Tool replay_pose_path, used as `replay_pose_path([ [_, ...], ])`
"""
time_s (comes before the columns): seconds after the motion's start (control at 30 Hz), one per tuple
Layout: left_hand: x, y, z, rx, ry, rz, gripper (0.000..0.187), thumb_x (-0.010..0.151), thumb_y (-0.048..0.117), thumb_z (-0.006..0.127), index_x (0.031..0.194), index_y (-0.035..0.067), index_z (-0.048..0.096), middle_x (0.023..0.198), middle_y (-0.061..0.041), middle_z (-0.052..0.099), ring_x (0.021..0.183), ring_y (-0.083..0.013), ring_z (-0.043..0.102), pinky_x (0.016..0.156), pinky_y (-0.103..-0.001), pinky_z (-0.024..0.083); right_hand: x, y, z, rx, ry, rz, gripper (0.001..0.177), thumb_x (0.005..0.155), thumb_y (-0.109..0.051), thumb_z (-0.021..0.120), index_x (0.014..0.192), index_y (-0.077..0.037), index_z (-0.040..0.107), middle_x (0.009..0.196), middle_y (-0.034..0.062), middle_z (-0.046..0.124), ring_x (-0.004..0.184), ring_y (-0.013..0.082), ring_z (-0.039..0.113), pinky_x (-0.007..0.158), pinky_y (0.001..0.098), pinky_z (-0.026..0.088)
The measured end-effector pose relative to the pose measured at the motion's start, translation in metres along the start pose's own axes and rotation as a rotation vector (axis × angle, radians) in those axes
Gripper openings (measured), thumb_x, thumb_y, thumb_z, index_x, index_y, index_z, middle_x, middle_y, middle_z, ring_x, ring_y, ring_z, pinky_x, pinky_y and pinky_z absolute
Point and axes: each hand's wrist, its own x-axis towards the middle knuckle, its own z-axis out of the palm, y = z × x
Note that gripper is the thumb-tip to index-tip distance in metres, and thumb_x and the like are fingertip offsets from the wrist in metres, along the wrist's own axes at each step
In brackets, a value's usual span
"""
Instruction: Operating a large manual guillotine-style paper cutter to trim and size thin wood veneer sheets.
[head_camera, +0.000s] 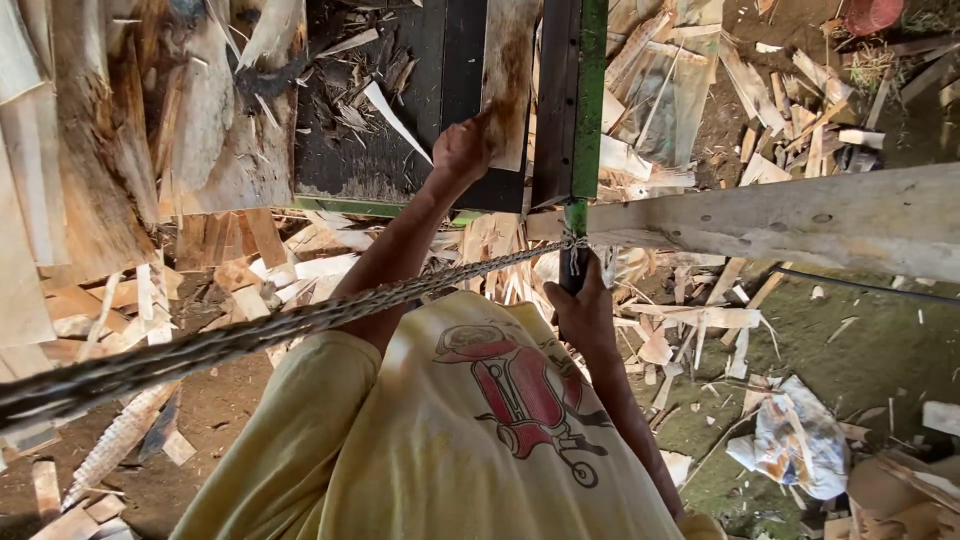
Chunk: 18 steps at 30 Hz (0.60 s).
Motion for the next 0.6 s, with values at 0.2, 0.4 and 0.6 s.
replay_pose_path([
  [0.2, 0.018, 0.012, 0.002, 0.095, -0.007, 0.025, 0.07, 0.099, 0.026, 0.064, 0.158, 0.037, 0.028, 0.112, -0.003, 0.076, 0.055, -0.0095, 0.062, 0.041, -0.029, 0.051, -0.003, -0.004, 0.0, 0.023, -0.001, 0.052, 0.071, 0.089, -0.018, 0.07, 0.152, -0.006, 0.038, 0.08, 0.0141, 0.068, 0.054, 0.0205, 0.066, 0.046, 0.0368, 0.054],
  [0.4, -0.01, 0.028, 0.002, 0.136, -0.035, -0.012, 0.067, 0.102, 0.014, 0.053, 0.162, 0.024, 0.028, 0.13, -0.01, 0.061, 0.07, -0.0179, 0.072, 0.061, -0.036, 0.06, -0.001, -0.007, 0.003, 0.01, 0.006, 0.056, 0.07, 0.089, -0.018, 0.068, 0.151, -0.006, 0.036, 0.082, 0.0142, 0.069, 0.052, 0.0214, 0.067, 0.046, 0.0371, 0.057],
  [0.6, -0.022, 0.042, -0.021, -0.009, -0.016, -0.067, 0.073, 0.094, 0.0, 0.053, 0.159, 0.027, 0.034, 0.107, -0.014, 0.075, 0.089, -0.0265, 0.076, 0.074, -0.04, 0.063, 0.001, -0.014, 0.002, 0.001, -0.018, 0.094, 0.075, 0.088, -0.017, 0.066, 0.153, -0.007, 0.031, 0.081, 0.0156, 0.069, 0.053, 0.0234, 0.067, 0.045, 0.0387, 0.057],
])
